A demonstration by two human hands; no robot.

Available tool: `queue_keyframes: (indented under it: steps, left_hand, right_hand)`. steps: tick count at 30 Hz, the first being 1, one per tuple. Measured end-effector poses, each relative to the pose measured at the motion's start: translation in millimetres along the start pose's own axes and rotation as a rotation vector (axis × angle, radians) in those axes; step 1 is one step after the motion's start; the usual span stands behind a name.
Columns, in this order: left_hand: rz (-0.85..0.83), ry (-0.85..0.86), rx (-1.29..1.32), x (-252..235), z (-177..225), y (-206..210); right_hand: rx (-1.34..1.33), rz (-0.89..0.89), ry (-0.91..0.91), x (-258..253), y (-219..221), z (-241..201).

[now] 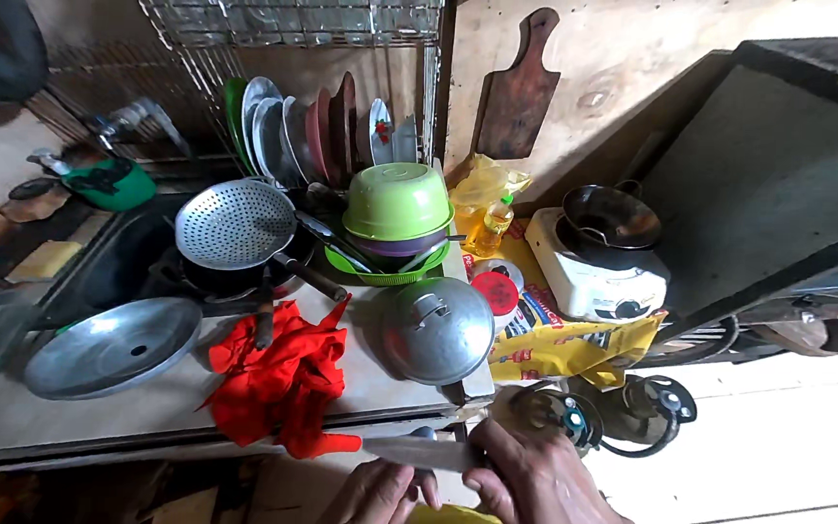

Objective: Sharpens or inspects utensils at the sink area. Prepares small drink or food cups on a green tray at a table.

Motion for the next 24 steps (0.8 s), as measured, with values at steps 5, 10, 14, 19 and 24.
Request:
queue_keyframes:
  steps: [5,10,14,19,24]
  left_hand:
    - [0.011,-0.026,-0.032,-2,2,-2]
    - [-0.059,0.022,-0.181,-9,3,-3]
    - [-0.120,0.042,-0.191,-11,0,0]
    - [-0.158,0.048,-0.152,-10,0,4]
    - [-0.119,0.027,-0.141,-5,0,5]
  right_hand:
    - [-0.029,0.033,0.056,-2,1,9]
    - [-0.473,-0.078,0.074,-7,-6,28]
    - [-0.596,-0.211,0.050,-11,3,18]
    - [-0.418,-0.043,0.040,-19,7,11]
    - [-0.282,0.025,0.021,-17,11,2]
Point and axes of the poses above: each hand's wrist, its own x-axis away from the middle knuckle, its own y-axis out of the palm, z = x × y, the point moved 4 cm from there along -x, towards the middle knuckle, and after that the axes turned 15 degrees about y, right-handed, at the moved point
